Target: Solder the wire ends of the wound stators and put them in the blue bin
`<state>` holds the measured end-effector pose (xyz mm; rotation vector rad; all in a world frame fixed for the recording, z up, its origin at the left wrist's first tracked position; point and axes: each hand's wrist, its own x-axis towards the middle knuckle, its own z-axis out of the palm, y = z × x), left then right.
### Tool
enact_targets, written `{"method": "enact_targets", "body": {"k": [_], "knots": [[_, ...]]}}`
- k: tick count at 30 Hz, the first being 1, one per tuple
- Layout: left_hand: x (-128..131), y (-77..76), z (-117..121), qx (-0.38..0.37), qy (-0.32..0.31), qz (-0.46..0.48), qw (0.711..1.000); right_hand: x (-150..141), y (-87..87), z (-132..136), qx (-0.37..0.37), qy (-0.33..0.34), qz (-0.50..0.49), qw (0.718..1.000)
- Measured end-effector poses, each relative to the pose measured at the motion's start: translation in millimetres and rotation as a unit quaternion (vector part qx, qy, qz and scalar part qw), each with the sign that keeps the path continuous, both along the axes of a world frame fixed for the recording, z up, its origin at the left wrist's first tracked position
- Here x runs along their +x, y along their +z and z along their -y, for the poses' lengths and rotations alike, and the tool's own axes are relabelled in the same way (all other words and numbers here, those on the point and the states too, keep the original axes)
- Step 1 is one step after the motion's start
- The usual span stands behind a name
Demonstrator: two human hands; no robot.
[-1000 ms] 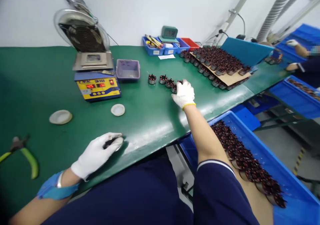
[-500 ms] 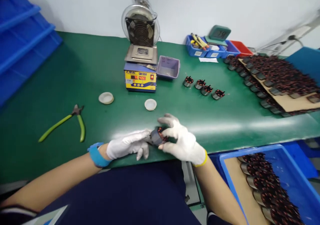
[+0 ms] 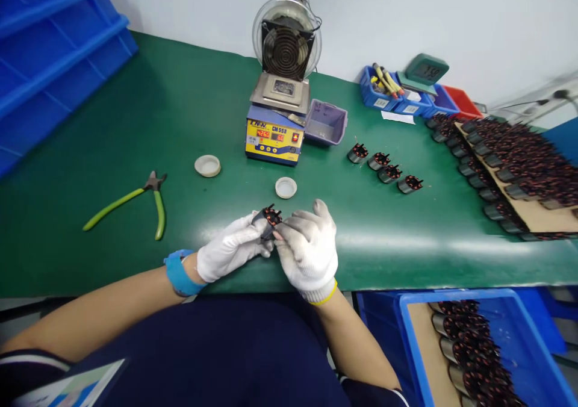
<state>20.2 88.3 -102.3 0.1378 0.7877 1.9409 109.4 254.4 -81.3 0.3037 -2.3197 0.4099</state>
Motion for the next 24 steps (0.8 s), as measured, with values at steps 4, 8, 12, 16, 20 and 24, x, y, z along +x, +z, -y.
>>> {"method": "enact_targets", "body": {"k": [4,8,12,16,20,24], "knots": [[-16.0,21.1,3.2,0.048,0.081,0.148,0.984,-12.9,20.6,2.3,-0.126,0.065,0.035,0.989],[-23.7,22.7,3.4,-0.084,-0.008,0.076,0.994,-23.8,49.6,5.3,-0.096,0.193,0.124,0.969],[-16.9,14.2,3.3,-0.058,-0.203,-0.033,0.977,-30.5,60.9,4.9,0.051,0.15,0.141,0.977],[-26.5,13.6,1.5,-0.034,0.223,0.027,0.974,-33.8,68.7,9.1,0.099,0.125,0.128,0.979],[-35.9,13.5,1.4,-0.11,0.101,0.087,0.985,-36.9,76.9,13.2,0.081,0.144,0.129,0.978],[-20.4,15.5,3.4,-0.048,-0.179,-0.039,0.982,-33.5,70.5,8.1,0.068,0.137,0.137,0.979]]}}
